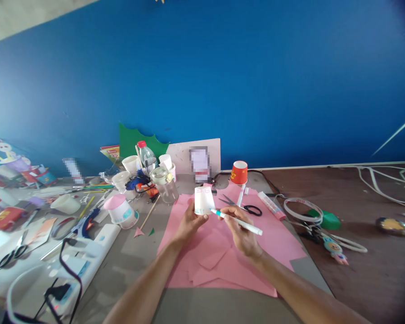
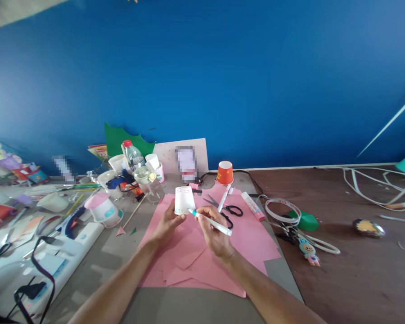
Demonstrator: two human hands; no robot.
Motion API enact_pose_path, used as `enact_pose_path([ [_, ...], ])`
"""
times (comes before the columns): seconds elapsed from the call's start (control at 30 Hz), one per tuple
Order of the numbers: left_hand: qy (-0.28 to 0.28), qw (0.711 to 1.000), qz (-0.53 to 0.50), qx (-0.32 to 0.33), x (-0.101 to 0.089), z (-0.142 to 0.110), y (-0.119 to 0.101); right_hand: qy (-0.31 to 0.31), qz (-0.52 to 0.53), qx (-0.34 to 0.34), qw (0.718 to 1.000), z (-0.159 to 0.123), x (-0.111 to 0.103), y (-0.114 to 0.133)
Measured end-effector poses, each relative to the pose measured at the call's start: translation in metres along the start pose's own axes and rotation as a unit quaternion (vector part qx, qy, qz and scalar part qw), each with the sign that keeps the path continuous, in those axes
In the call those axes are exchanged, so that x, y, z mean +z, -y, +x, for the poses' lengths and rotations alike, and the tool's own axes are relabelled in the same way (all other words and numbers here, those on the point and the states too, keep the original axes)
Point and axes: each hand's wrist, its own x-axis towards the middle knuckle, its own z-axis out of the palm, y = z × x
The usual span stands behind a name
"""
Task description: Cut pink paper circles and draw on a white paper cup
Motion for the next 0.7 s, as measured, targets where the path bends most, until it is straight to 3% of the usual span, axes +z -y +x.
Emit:
enact_pose_path([
  [0.7, 0.001, 1.0, -0.012, -0.011, 0.0007, 0.0003, 0.0, 0.015, -0.018, -0.012, 1.0, 0.0007, 0.0021, 0.0042],
])
